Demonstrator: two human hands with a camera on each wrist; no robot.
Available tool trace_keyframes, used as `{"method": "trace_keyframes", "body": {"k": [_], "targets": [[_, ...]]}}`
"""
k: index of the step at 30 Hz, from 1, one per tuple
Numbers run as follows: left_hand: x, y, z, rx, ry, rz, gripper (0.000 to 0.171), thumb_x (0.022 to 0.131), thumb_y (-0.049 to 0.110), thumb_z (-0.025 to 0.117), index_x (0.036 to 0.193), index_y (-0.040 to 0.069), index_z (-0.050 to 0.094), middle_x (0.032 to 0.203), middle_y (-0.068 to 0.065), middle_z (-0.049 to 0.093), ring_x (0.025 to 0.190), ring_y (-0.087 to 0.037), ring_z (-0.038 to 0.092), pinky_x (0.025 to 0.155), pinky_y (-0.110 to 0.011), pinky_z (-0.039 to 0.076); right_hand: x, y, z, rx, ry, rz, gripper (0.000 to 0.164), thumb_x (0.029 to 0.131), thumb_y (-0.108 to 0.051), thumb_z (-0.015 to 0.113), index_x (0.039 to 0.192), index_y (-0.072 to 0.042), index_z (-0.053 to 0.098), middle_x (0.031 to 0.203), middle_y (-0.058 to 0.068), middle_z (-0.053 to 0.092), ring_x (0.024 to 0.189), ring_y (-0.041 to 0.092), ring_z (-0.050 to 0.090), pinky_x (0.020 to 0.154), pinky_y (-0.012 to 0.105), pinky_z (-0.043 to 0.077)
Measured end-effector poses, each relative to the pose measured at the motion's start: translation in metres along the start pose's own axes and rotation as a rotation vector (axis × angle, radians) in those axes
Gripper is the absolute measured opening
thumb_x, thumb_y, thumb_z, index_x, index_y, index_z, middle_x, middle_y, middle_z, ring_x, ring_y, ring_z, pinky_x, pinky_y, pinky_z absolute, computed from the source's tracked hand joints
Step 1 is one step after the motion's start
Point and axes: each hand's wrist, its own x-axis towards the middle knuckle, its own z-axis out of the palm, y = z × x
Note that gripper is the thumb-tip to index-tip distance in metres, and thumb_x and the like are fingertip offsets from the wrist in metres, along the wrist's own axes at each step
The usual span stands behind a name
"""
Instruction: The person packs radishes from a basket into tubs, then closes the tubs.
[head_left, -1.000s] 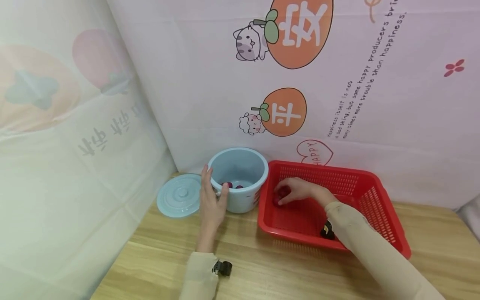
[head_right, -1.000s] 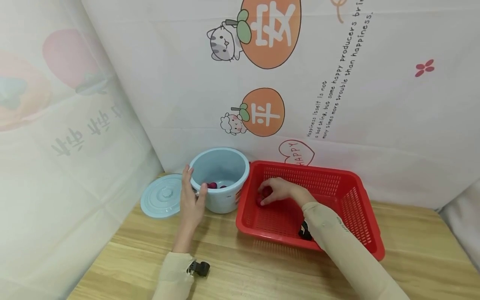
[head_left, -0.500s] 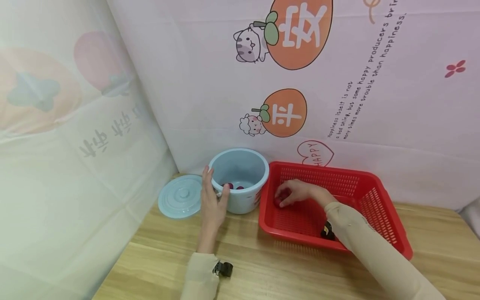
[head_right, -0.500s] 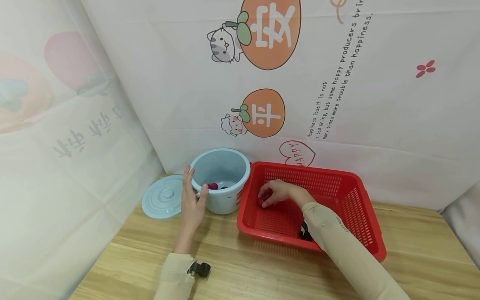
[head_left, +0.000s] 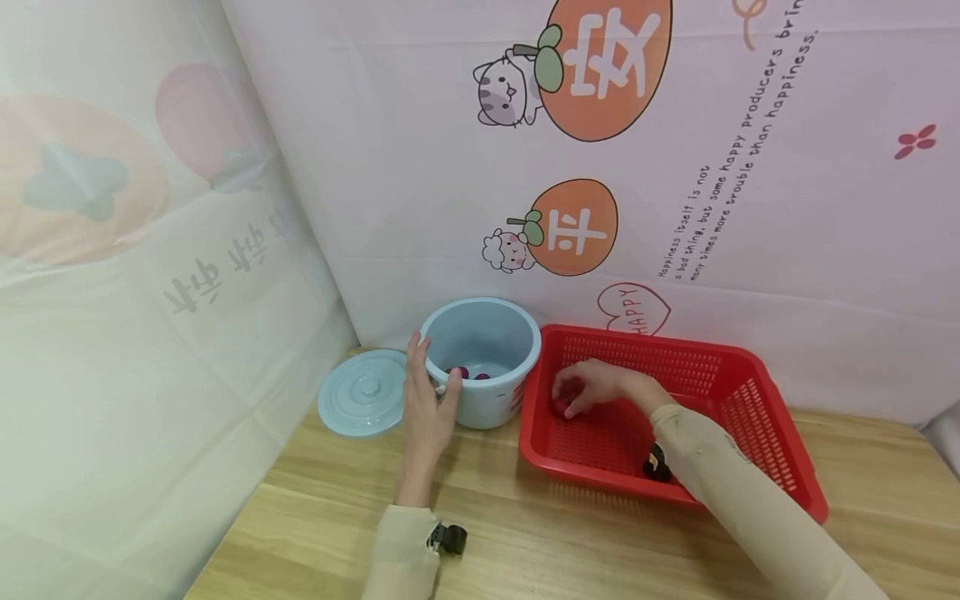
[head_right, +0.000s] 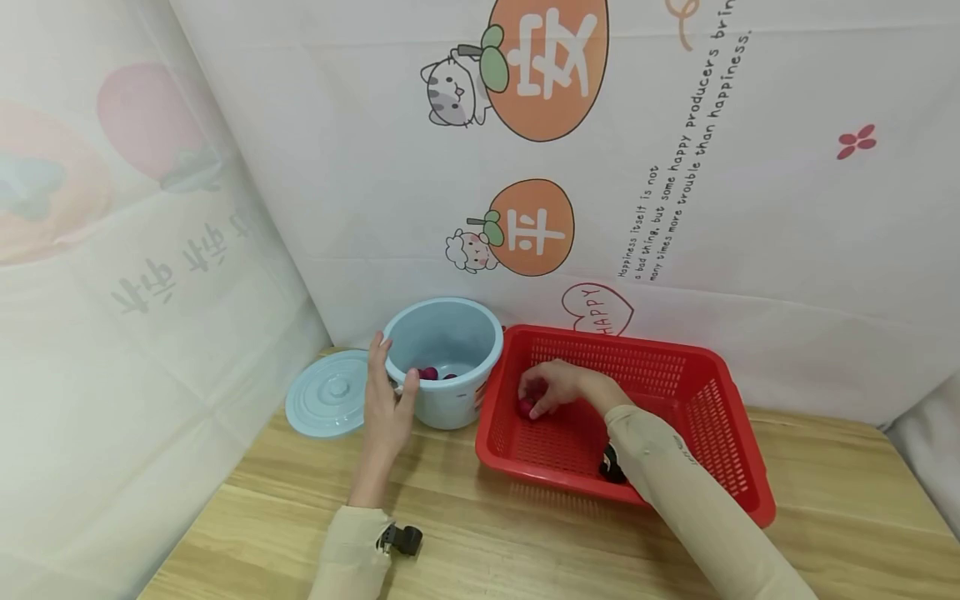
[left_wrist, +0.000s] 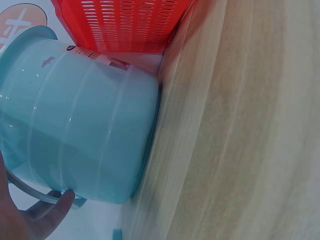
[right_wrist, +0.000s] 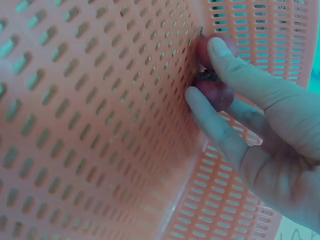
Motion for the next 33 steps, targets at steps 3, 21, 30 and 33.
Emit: {"method": "trace_keyframes", "body": {"k": [3,21,30,33], "targets": [[-0.001,0.001,0.0,-0.003,-0.002,-0.001,0.077,0.105,0.053,0.055,0.168,0.02,0.027,0.176,0.008,0.015,0.153,-0.032,0.034,0.117,-0.065,0.034,-0.002,-0.001,-0.002,-0.015,-0.017,-0.009,0.031,0.09,-0.015,0.085,0.117,-0.012,0.071,0.112,0.004,0.071,0.102,0.023,0.064,0.089,0.035,0.06],[0.0,0.001,-0.001,-0.003,0.008,0.012,0.076,0.105,0.051,0.055,0.166,0.015,0.029,0.176,0.005,0.016,0.154,-0.032,0.034,0.118,-0.064,0.033,-0.028,-0.016,-0.038,0.318,0.233,-0.115,0.04,0.094,-0.026,0.082,0.132,-0.023,0.068,0.133,0.004,0.066,0.127,0.031,0.059,0.101,0.045,0.056],[0.001,0.002,0.002,0.007,0.003,-0.003,0.076,0.104,0.051,0.056,0.167,0.018,0.029,0.176,0.006,0.016,0.154,-0.03,0.033,0.118,-0.064,0.033,-0.047,-0.035,-0.051,0.465,0.417,-0.19,0.044,0.095,-0.024,0.081,0.136,-0.02,0.064,0.136,0.008,0.066,0.133,0.031,0.057,0.105,0.063,0.05],[0.0,0.002,0.002,0.006,0.012,-0.006,0.076,0.104,0.052,0.055,0.167,0.018,0.029,0.176,0.006,0.016,0.153,-0.032,0.035,0.117,-0.065,0.034,-0.046,-0.045,-0.053,0.495,0.426,-0.236,0.043,0.096,-0.02,0.08,0.136,-0.017,0.063,0.138,0.011,0.065,0.131,0.033,0.059,0.104,0.064,0.05]]}}
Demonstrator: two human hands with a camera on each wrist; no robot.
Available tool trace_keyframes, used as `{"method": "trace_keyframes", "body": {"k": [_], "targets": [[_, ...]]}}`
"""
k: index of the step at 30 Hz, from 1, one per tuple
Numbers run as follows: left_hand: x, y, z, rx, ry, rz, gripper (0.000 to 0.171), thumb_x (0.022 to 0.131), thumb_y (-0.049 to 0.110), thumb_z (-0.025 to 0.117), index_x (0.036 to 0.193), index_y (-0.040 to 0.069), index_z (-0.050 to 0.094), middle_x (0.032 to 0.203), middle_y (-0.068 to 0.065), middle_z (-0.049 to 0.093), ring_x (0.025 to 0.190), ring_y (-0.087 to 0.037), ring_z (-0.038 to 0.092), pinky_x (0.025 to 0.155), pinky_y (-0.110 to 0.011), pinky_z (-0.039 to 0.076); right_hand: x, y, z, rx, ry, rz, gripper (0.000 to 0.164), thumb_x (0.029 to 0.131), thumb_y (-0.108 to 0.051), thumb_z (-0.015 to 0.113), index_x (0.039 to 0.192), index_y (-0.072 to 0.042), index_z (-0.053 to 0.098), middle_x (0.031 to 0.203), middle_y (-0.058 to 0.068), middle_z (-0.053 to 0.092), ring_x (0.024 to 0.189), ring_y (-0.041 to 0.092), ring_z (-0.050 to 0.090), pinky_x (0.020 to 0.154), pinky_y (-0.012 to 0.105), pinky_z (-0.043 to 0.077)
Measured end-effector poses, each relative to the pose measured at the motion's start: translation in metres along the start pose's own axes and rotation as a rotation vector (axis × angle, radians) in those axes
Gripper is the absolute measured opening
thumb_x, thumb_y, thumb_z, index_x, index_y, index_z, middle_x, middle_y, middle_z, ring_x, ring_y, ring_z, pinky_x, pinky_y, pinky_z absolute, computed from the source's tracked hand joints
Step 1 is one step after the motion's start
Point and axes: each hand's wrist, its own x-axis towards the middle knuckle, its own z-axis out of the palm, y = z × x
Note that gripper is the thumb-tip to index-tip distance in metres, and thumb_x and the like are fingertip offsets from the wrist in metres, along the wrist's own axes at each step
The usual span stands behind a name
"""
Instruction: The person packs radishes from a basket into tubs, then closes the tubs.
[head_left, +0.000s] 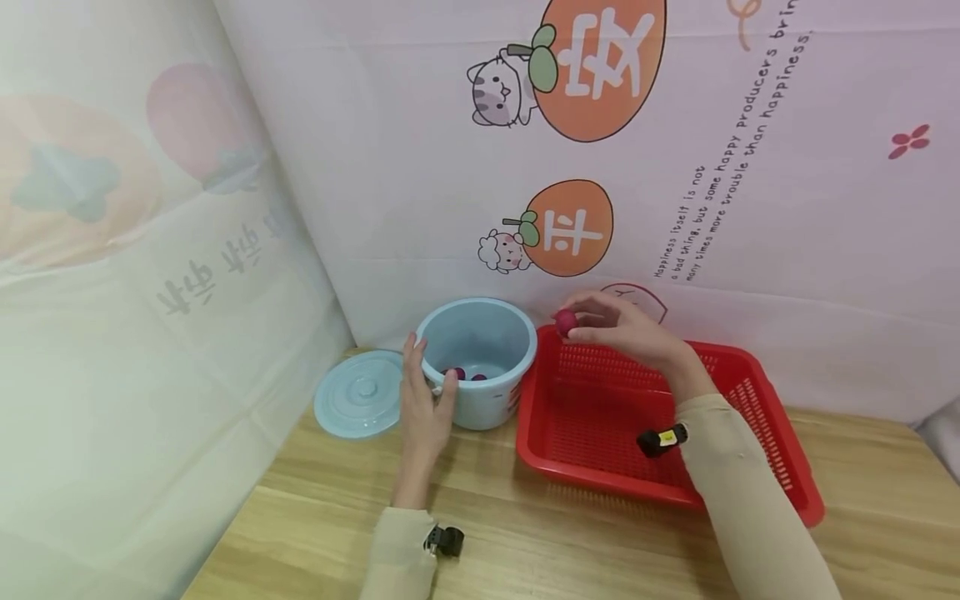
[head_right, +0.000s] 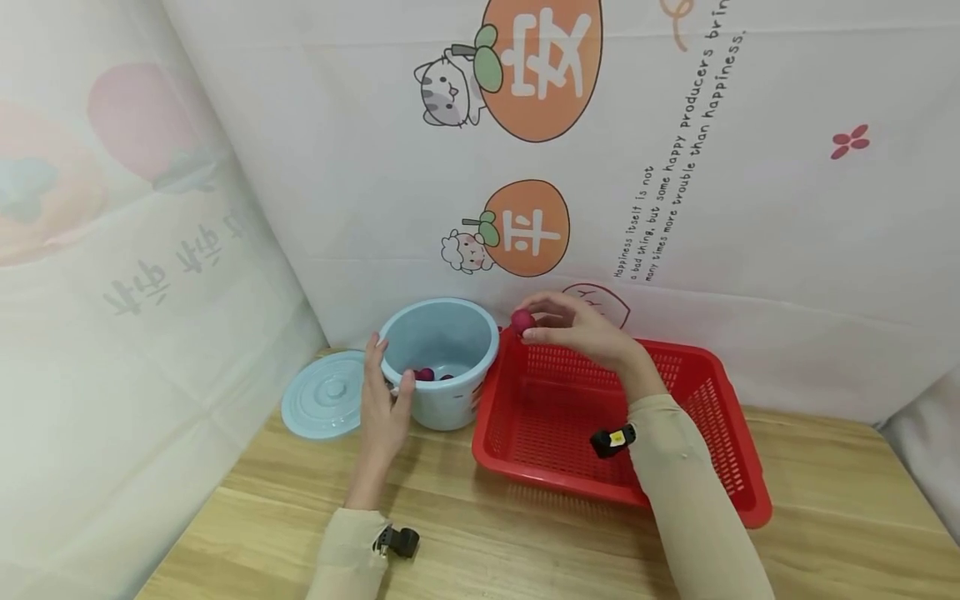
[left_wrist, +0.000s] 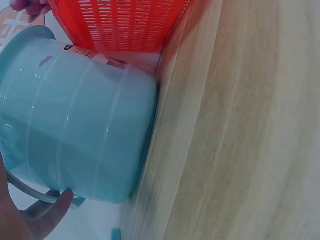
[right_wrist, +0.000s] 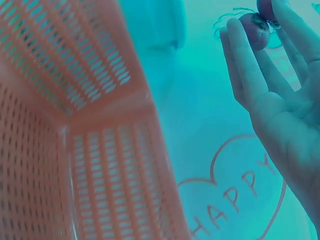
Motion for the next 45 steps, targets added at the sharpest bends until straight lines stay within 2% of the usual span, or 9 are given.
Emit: {"method": "trace_keyframes", "body": {"k": [5,10,15,21,26,31,34,40,45], "targets": [[0.0,-0.001,-0.001,-0.004,0.004,0.003,0.076,0.105,0.053,0.054,0.167,0.017,0.029,0.176,0.007,0.016,0.152,-0.032,0.036,0.117,-0.065,0.034,0.007,-0.011,0.012,0.015,-0.012,-0.041,0.045,0.096,-0.019,0.079,0.137,-0.013,0.063,0.139,0.01,0.064,0.134,0.033,0.057,0.103,0.061,0.052],[0.0,-0.001,-0.001,-0.002,0.002,0.018,0.076,0.105,0.055,0.054,0.166,0.016,0.029,0.176,0.005,0.016,0.153,-0.032,0.035,0.117,-0.065,0.034,0.015,-0.016,0.028,0.027,-0.017,-0.07,0.044,0.096,-0.018,0.079,0.137,-0.015,0.064,0.138,0.009,0.064,0.135,0.032,0.057,0.104,0.059,0.052],[-0.001,0.0,-0.001,0.0,0.001,0.022,0.076,0.105,0.053,0.054,0.166,0.015,0.029,0.176,0.004,0.017,0.153,-0.032,0.035,0.118,-0.064,0.034,0.023,-0.018,0.043,0.045,-0.067,-0.111,0.045,0.095,-0.017,0.079,0.138,-0.016,0.065,0.143,0.01,0.063,0.135,0.033,0.056,0.102,0.063,0.052],[0.001,0.001,-0.002,0.007,-0.006,0.007,0.076,0.105,0.052,0.055,0.167,0.015,0.028,0.176,0.007,0.015,0.153,-0.031,0.035,0.118,-0.063,0.034,0.035,-0.021,0.061,0.045,-0.114,-0.147,0.045,0.094,-0.015,0.078,0.137,-0.018,0.064,0.145,0.009,0.062,0.137,0.033,0.055,0.1,0.055,0.056],[0.001,-0.001,-0.002,0.014,0.003,0.013,0.076,0.106,0.052,0.055,0.166,0.015,0.028,0.175,0.006,0.017,0.152,-0.032,0.036,0.117,-0.064,0.035,0.043,-0.023,0.076,0.041,-0.156,-0.165,0.048,0.092,-0.013,0.079,0.137,-0.02,0.066,0.144,0.009,0.062,0.138,0.033,0.054,0.101,0.055,0.055],[-0.001,-0.002,-0.001,0.023,0.006,0.033,0.074,0.105,0.047,0.057,0.165,0.013,0.03,0.175,0.003,0.019,0.151,-0.036,0.039,0.116,-0.065,0.037,0.046,-0.019,0.088,0.048,-0.223,-0.16,0.046,0.094,-0.011,0.078,0.137,-0.018,0.066,0.141,0.007,0.062,0.136,0.034,0.054,0.102,0.047,0.056],[-0.002,-0.001,-0.001,0.029,-0.004,0.023,0.074,0.105,0.046,0.058,0.165,0.015,0.03,0.175,0.005,0.019,0.151,-0.036,0.039,0.115,-0.065,0.037,0.048,-0.014,0.092,0.047,-0.252,-0.148,0.043,0.096,-0.008,0.076,0.136,-0.016,0.067,0.14,0.007,0.063,0.132,0.034,0.056,0.103,0.045,0.055],[-0.002,0.0,-0.001,0.031,-0.01,-0.009,0.074,0.105,0.05,0.056,0.166,0.021,0.028,0.175,0.01,0.016,0.15,-0.034,0.038,0.116,-0.064,0.037,0.05,-0.013,0.094,0.027,-0.242,-0.122,0.04,0.096,-0.009,0.076,0.135,-0.018,0.068,0.138,0.006,0.063,0.129,0.033,0.058,0.102,0.046,0.055],[-0.001,0.001,-0.002,0.027,-0.011,-0.013,0.074,0.105,0.051,0.055,0.166,0.02,0.028,0.175,0.01,0.016,0.151,-0.033,0.037,0.116,-0.064,0.036,0.052,-0.017,0.095,0.006,-0.231,-0.094,0.039,0.096,-0.013,0.078,0.133,-0.019,0.068,0.138,0.005,0.062,0.131,0.036,0.055,0.102,0.048,0.055]]}}
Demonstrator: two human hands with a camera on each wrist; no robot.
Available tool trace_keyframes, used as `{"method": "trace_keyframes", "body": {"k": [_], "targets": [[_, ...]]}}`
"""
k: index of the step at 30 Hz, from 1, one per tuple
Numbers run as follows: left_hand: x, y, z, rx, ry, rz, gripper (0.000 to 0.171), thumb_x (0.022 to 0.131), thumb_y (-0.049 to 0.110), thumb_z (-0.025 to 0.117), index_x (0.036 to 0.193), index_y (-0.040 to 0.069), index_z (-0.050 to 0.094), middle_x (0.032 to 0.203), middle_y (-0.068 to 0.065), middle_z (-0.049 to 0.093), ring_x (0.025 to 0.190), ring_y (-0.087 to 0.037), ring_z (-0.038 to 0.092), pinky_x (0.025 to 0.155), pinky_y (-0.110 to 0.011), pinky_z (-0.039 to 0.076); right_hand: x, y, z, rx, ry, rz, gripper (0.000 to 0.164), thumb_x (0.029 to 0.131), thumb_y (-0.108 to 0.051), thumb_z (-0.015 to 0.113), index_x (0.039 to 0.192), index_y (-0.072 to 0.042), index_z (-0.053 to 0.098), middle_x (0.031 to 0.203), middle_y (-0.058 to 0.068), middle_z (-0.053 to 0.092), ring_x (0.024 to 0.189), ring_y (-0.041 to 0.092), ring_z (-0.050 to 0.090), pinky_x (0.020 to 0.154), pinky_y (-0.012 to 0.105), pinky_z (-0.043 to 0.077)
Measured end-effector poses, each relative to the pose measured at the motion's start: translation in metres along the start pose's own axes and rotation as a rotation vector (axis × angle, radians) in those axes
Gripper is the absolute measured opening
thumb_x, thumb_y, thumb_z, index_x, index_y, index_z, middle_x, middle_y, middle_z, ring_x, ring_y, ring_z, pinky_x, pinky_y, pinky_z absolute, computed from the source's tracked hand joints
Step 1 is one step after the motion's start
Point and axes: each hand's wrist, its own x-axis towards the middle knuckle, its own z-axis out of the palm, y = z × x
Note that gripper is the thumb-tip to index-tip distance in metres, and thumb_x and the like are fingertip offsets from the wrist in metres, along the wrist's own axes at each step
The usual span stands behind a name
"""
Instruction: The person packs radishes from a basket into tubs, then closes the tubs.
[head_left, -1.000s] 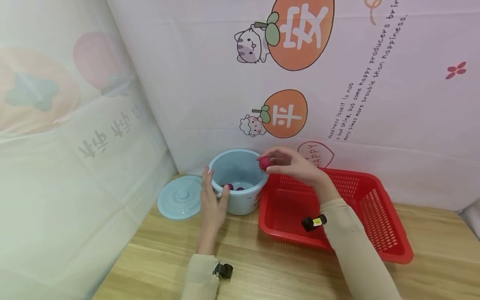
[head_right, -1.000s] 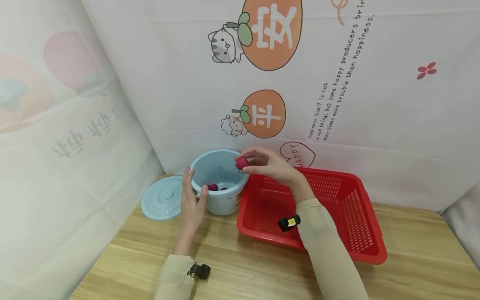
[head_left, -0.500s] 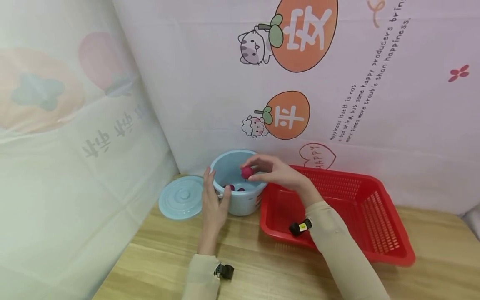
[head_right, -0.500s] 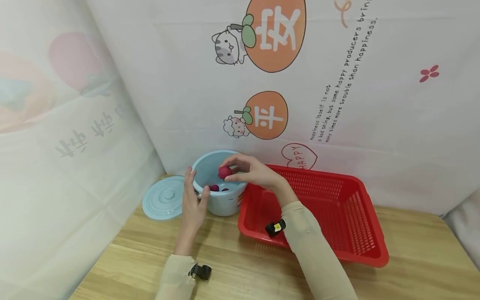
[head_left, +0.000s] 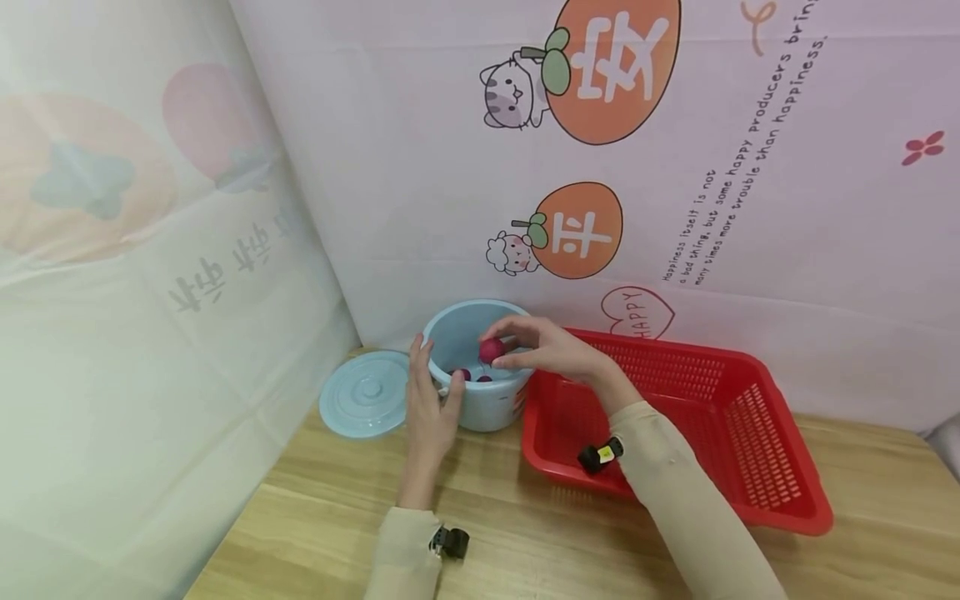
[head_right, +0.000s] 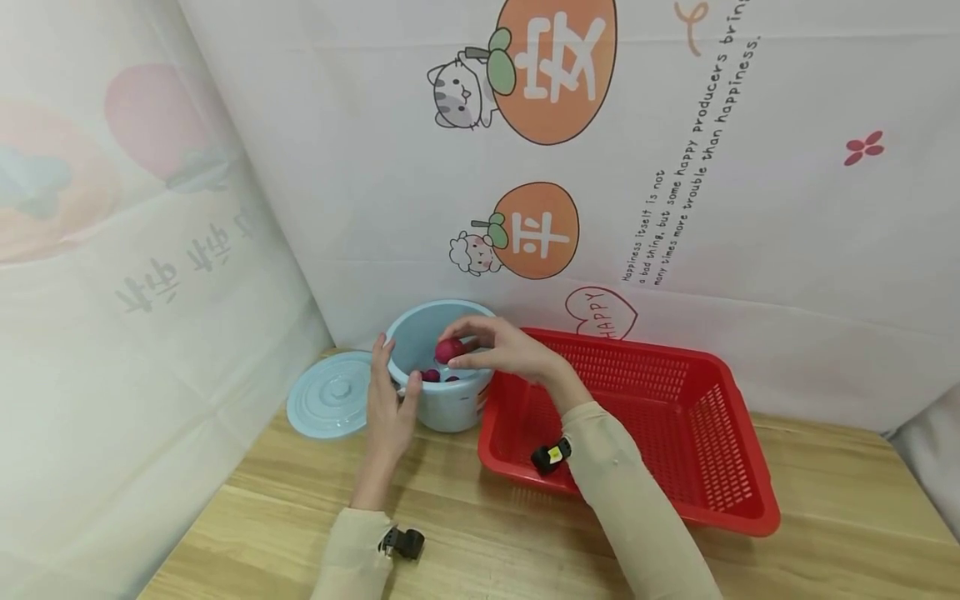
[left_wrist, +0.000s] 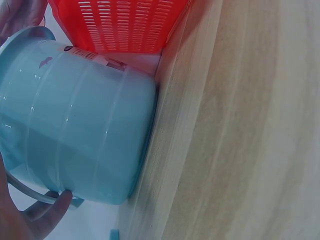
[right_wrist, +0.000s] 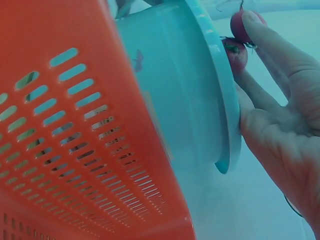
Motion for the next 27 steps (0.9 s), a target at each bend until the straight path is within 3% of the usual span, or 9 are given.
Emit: {"method": "trace_keyframes", "body": {"k": [9,17,27], "targets": [[0.0,-0.002,-0.001,0.006,0.005,0.007,0.076,0.105,0.055,0.053,0.167,0.02,0.027,0.175,0.009,0.015,0.151,-0.034,0.037,0.115,-0.066,0.037,0.011,-0.008,0.005,-0.168,-0.005,0.036,0.037,0.094,-0.015,0.081,0.129,-0.019,0.069,0.13,0.001,0.067,0.127,0.028,0.058,0.103,0.047,0.054],[0.0,-0.003,0.0,0.006,0.009,0.02,0.076,0.105,0.053,0.055,0.166,0.015,0.03,0.176,0.006,0.017,0.151,-0.035,0.038,0.115,-0.066,0.037,0.023,-0.014,0.004,-0.353,0.038,0.144,0.035,0.093,-0.015,0.083,0.126,-0.016,0.071,0.126,0.004,0.07,0.122,0.027,0.062,0.103,0.045,0.056],[0.001,-0.002,0.0,0.001,-0.001,-0.006,0.077,0.104,0.058,0.052,0.166,0.017,0.031,0.175,0.011,0.016,0.151,-0.033,0.037,0.115,-0.066,0.037,0.028,-0.017,0.0,-0.378,-0.027,0.15,0.036,0.093,-0.012,0.083,0.127,-0.013,0.071,0.126,0.006,0.071,0.123,0.029,0.062,0.103,0.045,0.055]]}}
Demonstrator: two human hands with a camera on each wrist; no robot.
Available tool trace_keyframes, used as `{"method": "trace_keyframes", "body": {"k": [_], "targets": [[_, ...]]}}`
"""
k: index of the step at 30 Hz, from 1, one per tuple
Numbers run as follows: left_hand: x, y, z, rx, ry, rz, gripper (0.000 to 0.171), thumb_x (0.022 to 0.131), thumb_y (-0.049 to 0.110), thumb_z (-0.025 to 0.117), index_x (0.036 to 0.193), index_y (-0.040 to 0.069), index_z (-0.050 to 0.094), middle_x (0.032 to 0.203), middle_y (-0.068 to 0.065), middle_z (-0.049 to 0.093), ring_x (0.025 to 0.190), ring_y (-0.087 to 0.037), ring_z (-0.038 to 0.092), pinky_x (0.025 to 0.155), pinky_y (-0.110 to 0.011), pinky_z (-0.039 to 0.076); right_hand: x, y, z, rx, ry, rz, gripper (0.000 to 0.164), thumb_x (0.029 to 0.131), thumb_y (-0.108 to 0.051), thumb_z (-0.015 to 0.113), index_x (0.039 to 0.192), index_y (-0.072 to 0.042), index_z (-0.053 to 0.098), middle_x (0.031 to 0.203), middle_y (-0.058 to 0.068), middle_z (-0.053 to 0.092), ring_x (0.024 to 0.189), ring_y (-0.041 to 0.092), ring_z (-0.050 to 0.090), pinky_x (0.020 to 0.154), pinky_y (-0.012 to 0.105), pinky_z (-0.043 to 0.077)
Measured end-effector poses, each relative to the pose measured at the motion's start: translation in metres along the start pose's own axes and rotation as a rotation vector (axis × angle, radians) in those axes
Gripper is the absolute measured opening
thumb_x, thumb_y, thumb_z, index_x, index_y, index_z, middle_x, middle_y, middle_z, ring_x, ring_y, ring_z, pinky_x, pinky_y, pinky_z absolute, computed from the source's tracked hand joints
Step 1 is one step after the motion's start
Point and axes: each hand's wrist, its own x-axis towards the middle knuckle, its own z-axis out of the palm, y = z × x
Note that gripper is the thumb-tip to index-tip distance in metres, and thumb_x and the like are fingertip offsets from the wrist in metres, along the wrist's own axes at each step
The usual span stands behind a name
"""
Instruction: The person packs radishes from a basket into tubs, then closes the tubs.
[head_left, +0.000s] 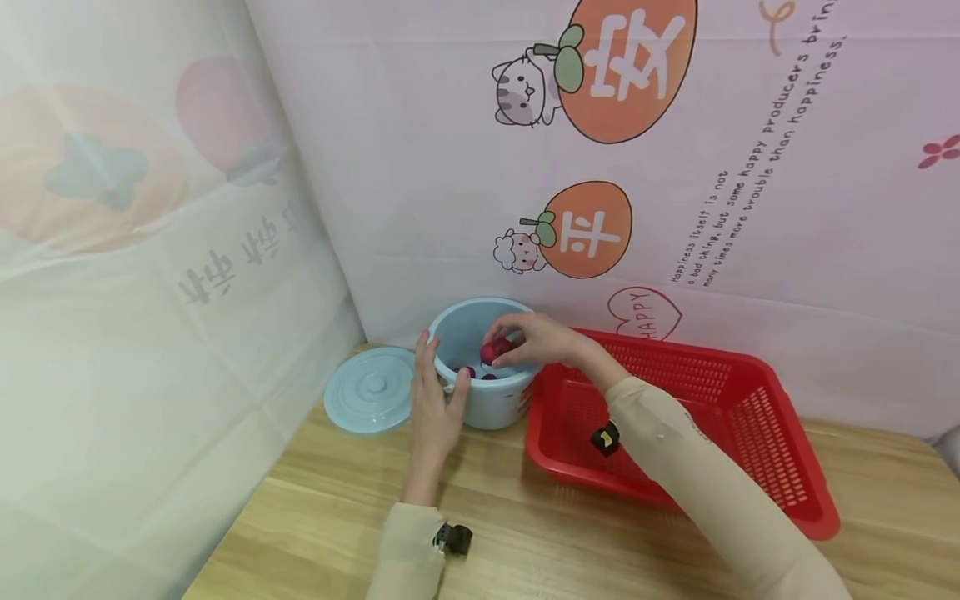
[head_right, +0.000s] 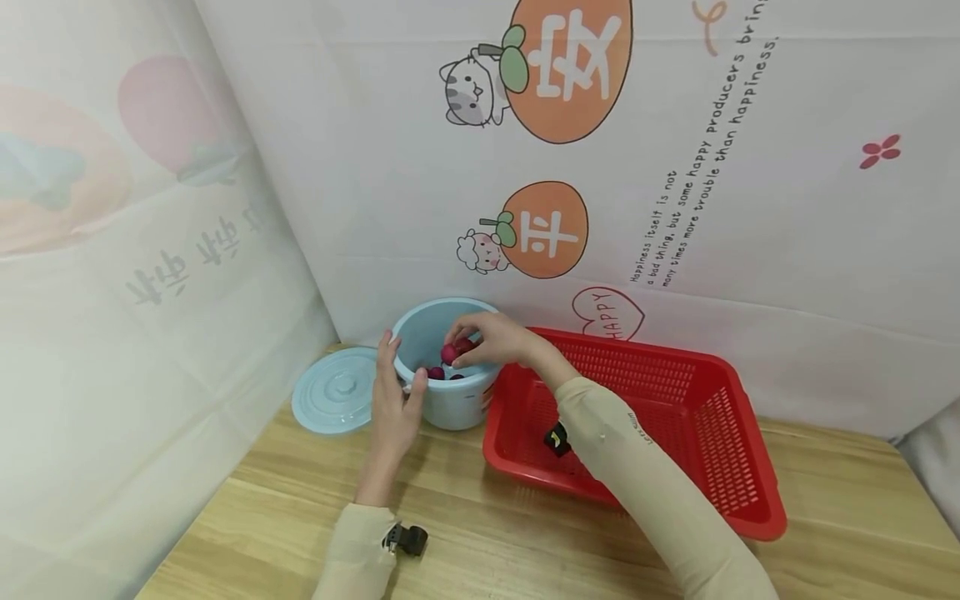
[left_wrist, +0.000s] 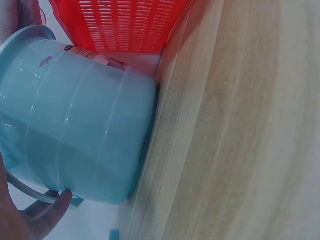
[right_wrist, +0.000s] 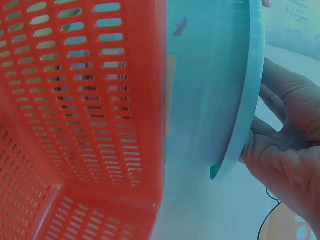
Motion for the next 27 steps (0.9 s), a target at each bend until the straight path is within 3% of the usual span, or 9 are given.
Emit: {"method": "trace_keyframes", "body": {"k": [8,15,20,27], "targets": [[-0.001,0.001,0.0,-0.003,-0.001,0.008,0.076,0.105,0.056,0.053,0.166,0.018,0.029,0.176,0.009,0.015,0.15,-0.036,0.038,0.112,-0.067,0.039,-0.005,0.001,0.0,0.078,0.013,0.025,0.049,0.093,-0.022,0.083,0.138,-0.017,0.063,0.144,0.012,0.06,0.133,0.047,0.059,0.101,0.055,0.055],[-0.002,0.002,0.003,-0.006,0.005,0.016,0.077,0.105,0.056,0.053,0.166,0.018,0.028,0.176,0.007,0.016,0.15,-0.037,0.039,0.112,-0.067,0.039,-0.011,0.006,0.001,0.101,0.031,0.009,0.041,0.095,-0.023,0.081,0.133,-0.014,0.067,0.135,0.007,0.066,0.129,0.039,0.063,0.102,0.051,0.055],[-0.001,0.002,0.005,-0.019,0.022,0.044,0.075,0.105,0.052,0.055,0.166,0.016,0.03,0.176,0.004,0.018,0.15,-0.037,0.039,0.113,-0.066,0.039,-0.018,0.012,-0.002,0.188,0.031,-0.014,0.035,0.1,-0.025,0.075,0.133,-0.016,0.068,0.133,0.006,0.067,0.13,0.029,0.061,0.109,0.049,0.05],[-0.001,0.002,0.003,-0.027,0.02,0.031,0.075,0.105,0.054,0.054,0.166,0.018,0.028,0.175,0.007,0.017,0.149,-0.036,0.04,0.114,-0.066,0.038,-0.027,0.011,0.004,0.236,0.102,-0.055,0.03,0.103,-0.028,0.07,0.132,-0.018,0.07,0.134,0.004,0.067,0.126,0.027,0.061,0.106,0.048,0.052]]}}
